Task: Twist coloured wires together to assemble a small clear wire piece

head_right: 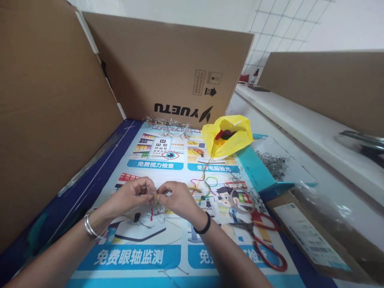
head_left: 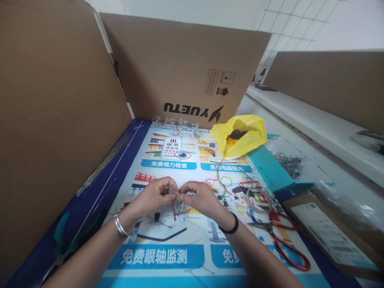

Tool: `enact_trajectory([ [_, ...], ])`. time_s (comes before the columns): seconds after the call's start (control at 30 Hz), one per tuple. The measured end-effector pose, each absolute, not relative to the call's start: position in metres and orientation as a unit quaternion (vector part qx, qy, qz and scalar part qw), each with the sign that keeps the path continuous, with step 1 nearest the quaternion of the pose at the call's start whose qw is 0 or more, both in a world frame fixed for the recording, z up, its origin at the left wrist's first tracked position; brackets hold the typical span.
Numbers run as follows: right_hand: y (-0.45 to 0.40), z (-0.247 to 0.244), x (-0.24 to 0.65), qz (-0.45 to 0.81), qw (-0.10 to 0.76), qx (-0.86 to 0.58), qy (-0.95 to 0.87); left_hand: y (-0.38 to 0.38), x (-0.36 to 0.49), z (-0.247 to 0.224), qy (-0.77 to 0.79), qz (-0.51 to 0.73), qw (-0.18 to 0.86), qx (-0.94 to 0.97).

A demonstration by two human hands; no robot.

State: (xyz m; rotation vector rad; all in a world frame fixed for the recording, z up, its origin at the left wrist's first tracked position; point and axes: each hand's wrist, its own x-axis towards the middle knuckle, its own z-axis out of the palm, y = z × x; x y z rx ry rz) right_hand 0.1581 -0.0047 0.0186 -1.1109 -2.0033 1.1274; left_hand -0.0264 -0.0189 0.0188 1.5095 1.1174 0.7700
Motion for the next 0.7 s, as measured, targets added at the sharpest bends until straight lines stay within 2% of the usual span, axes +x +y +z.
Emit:
enact_trajectory([
  [0.23,-0.0052,0.0181,0.1589,0.431,0.294,-0.406,-0.751,-0.0200,-0.0265,0.0272,0.486,0.308,0.461,0.675],
  [0.7,-0.0044,0.0163,0.1605,0.401,0.296,-0.410,-0.764,-0.0194,-0.0230,0.0260,0.496,0.321,0.451,0.669],
])
